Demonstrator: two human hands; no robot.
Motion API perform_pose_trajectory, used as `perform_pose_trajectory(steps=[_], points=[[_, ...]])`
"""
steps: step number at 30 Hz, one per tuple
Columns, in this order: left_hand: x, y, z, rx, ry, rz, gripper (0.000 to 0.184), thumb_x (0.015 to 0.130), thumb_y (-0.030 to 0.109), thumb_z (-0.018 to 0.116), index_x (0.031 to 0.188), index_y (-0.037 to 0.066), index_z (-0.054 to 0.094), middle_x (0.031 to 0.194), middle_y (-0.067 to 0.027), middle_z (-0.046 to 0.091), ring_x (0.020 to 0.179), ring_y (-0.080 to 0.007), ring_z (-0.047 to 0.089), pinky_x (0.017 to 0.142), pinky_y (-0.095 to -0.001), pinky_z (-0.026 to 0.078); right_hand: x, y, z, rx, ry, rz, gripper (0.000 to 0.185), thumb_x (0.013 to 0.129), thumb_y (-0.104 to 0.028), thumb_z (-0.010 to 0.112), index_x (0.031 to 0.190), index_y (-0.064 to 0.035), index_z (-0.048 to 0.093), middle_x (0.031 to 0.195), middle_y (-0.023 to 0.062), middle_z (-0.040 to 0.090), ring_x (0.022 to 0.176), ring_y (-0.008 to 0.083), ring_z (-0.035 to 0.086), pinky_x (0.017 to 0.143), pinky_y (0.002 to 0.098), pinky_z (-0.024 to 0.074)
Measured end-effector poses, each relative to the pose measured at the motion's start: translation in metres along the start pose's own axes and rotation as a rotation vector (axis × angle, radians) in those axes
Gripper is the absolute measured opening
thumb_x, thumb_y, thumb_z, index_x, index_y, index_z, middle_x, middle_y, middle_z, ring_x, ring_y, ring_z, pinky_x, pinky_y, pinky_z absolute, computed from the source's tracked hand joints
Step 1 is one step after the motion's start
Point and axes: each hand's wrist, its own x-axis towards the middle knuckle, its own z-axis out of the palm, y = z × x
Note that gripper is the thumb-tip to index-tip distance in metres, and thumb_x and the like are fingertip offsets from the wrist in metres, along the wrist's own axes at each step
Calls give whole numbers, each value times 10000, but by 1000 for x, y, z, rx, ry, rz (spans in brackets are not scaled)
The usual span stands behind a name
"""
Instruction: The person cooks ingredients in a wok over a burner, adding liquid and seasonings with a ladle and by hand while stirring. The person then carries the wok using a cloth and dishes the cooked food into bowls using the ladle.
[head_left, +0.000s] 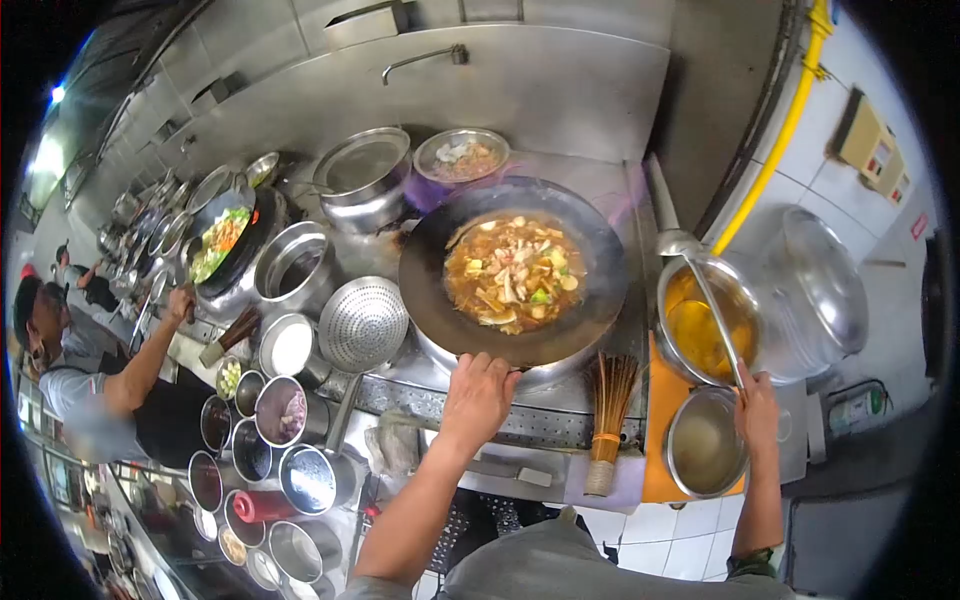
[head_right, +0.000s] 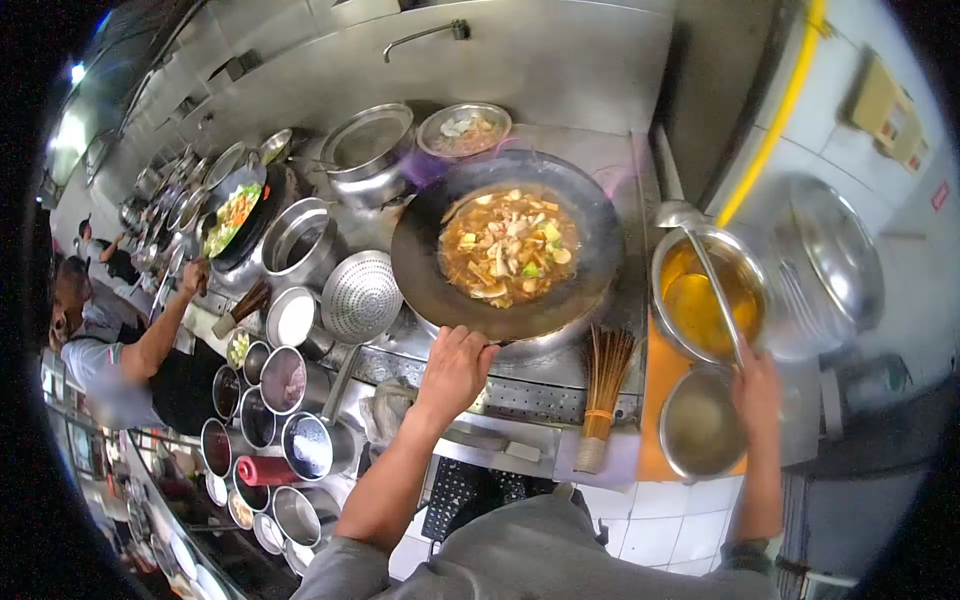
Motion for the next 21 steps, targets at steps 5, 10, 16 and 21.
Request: perform_pose_trajectory(steps=[5, 10, 16, 21], points=[[1, 12, -16, 64, -82, -70, 191, 831, 191, 666, 943, 37, 640, 899, -117, 566, 878, -314, 537, 753, -418, 431, -43, -129, -4, 942, -594, -505, 385, 831, -98, 672, 1208, -49, 615, 1102, 131, 620, 973, 288, 604, 878, 411, 479], [-40, 48, -76, 258, 10, -142, 504, 803, 245, 714, 1246, 51, 574, 1297, -194, 499, 1228, -404, 452, 986, -466, 396, -175, -288, 167, 737, -1122, -817, 520, 864, -197, 583, 1336, -7, 472, 1341, 239, 479, 1247, 385, 463, 1074, 458, 341], [-237, 44, -183, 323, 97, -646, 562, 713, 103, 774, 1234, 37, 574, 1366, -259, 437, 1276, -460, 399, 1045, -508, 342, -216, -319, 309, 166, -662, -506, 374, 837, -129, 501, 1174, 19, 569, 1172, 270, 571, 1125, 428, 529, 977, 514, 405], [-458, 111, -278, 594, 312, -1262, 562, 779, 59, 710, 1304, 59, 510, 1419, -224, 391, 1310, -425, 370, 1069, -469, 329, -237, -273, 402, 270, -659, -879, 741, 652, -192, 637, 1281, 124, 405, 1382, 316, 314, 1327, 468, 241, 1120, 523, 221]])
